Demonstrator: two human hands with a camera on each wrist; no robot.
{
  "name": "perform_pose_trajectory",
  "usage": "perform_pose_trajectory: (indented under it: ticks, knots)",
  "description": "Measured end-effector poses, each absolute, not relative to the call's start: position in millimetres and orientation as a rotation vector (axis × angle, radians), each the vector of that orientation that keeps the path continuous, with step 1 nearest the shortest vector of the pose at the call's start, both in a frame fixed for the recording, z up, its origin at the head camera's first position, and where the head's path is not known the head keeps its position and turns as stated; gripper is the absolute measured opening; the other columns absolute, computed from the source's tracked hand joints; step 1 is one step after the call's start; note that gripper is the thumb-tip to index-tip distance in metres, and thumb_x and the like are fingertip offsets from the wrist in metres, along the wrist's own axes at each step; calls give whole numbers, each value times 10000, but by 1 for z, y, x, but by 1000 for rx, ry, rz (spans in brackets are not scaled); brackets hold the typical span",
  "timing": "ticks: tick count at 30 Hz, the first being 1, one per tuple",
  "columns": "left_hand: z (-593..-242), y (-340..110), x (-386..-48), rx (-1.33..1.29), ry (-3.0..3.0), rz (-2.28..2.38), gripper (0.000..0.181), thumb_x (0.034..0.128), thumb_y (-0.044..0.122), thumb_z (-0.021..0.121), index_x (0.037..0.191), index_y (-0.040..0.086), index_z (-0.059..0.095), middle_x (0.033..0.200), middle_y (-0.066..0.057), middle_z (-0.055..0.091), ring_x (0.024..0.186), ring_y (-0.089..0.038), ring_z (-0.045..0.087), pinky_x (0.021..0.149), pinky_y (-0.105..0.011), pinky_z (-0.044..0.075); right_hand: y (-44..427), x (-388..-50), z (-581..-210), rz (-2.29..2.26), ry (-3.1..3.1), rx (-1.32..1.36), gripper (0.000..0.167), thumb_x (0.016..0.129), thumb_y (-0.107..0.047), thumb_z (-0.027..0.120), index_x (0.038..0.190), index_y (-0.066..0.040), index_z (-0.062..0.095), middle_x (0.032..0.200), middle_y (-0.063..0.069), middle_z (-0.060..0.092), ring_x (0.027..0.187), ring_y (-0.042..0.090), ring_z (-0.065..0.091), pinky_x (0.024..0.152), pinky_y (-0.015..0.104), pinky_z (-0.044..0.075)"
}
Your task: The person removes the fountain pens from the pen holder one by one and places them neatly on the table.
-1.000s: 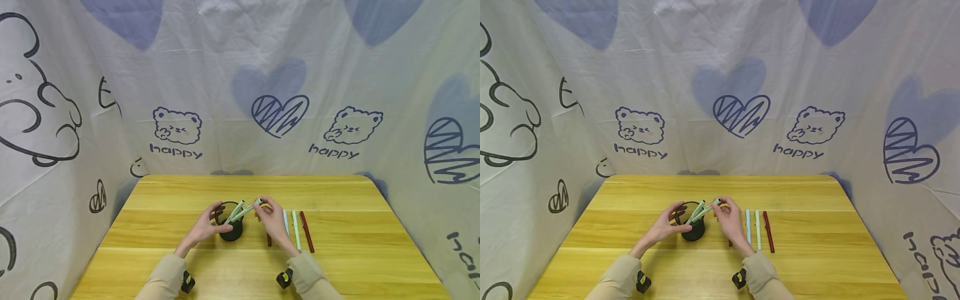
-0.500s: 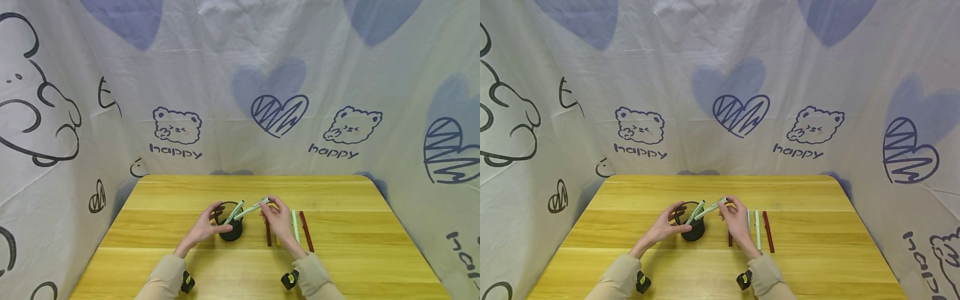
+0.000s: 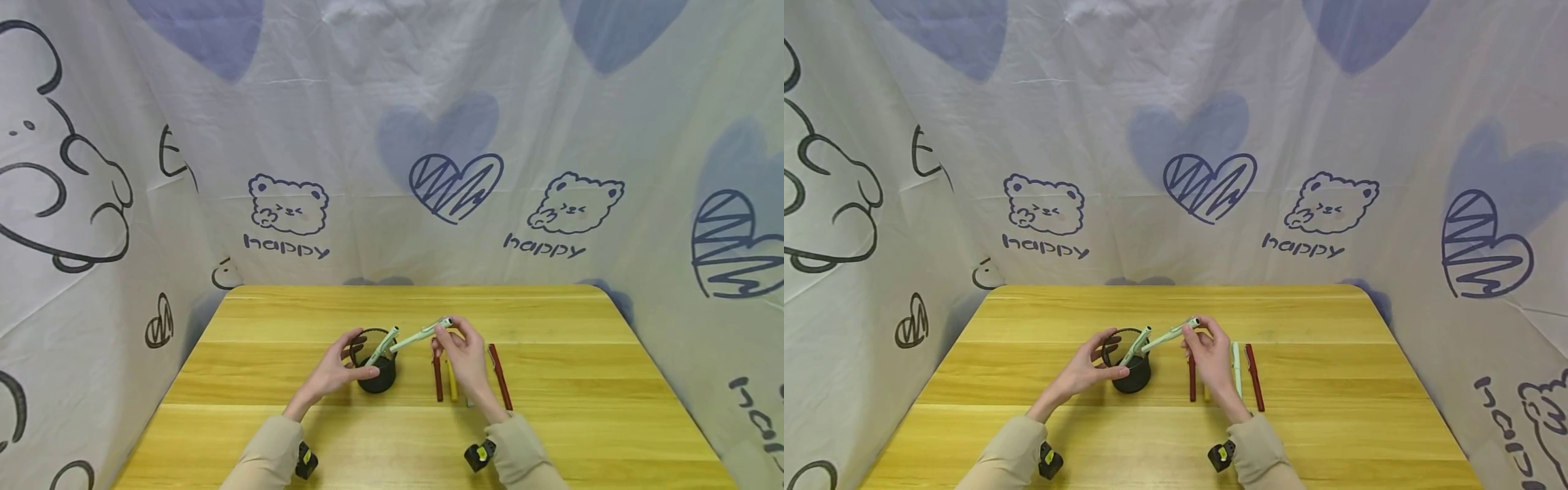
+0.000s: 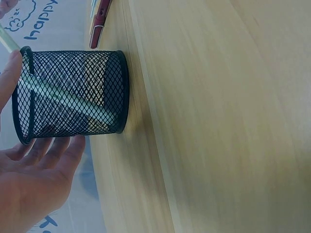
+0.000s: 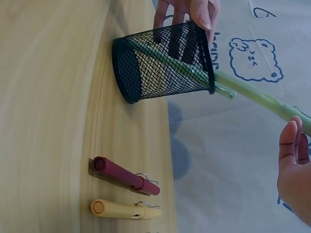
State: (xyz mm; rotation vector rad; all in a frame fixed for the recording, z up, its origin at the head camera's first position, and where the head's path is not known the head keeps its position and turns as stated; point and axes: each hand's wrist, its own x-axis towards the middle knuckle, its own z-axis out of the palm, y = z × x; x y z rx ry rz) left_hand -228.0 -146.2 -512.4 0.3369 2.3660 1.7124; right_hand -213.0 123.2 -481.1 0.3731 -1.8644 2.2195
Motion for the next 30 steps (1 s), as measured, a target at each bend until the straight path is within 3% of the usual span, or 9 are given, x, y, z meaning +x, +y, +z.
perform_pose_trajectory:
  ticks: [4, 8, 11, 16, 23, 30]
  knots:
    - [-513, -147, -228, 351, 2371, 1704, 916, 835, 221, 837, 1568, 73, 309, 1566, -220, 409, 1437, -491, 378, 1164, -631, 374, 125, -213, -479, 2225, -1834, 377, 221, 1009, -47, 584, 1152, 119, 553, 949, 3, 614, 705, 36, 641, 599, 175, 546]
    - [-513, -147, -228, 342, 2370, 1703, 922, 830, 217, 841, 1568, 67, 309, 1565, -220, 410, 1436, -490, 381, 1168, -624, 373, 127, -213, -477, 2246, -1793, 374, 86, 1007, -39, 584, 1089, -20, 602, 929, -7, 647, 703, 22, 643, 593, 165, 546]
    - [-513, -147, -227, 341, 2380, 1698, 936, 825, 225, 846, 1569, 52, 304, 1561, -218, 416, 1432, -488, 388, 1163, -620, 382, 128, -212, -476, 2258, -1772, 364, 83, 1008, -35, 582, 1065, -86, 611, 916, -4, 661, 697, 28, 645, 580, 167, 544]
    - [-513, -146, -227, 320, 2375, 1708, 947, 815, 231, 854, 1572, 71, 309, 1563, -200, 421, 1441, -471, 386, 1175, -610, 373, 131, -212, -474, 2240, -1777, 324, 124, 1011, -46, 582, 1113, 23, 590, 914, -18, 676, 689, 42, 645, 567, 186, 542]
    - [-512, -146, -227, 330, 2373, 1703, 935, 825, 237, 846, 1572, 74, 307, 1569, -205, 412, 1447, -475, 374, 1175, -609, 374, 139, -213, -474, 2215, -1768, 320, 96, 1012, -36, 574, 1080, -91, 612, 930, 12, 676, 682, 92, 658, 561, 210, 549]
    - [-512, -145, -227, 320, 2369, 1712, 930, 818, 233, 852, 1568, 92, 322, 1566, -192, 422, 1449, -460, 381, 1179, -608, 370, 145, -214, -475, 2222, -1738, 272, 83, 1012, -40, 575, 1077, -69, 616, 923, 8, 654, 666, 76, 638, 548, 167, 540]
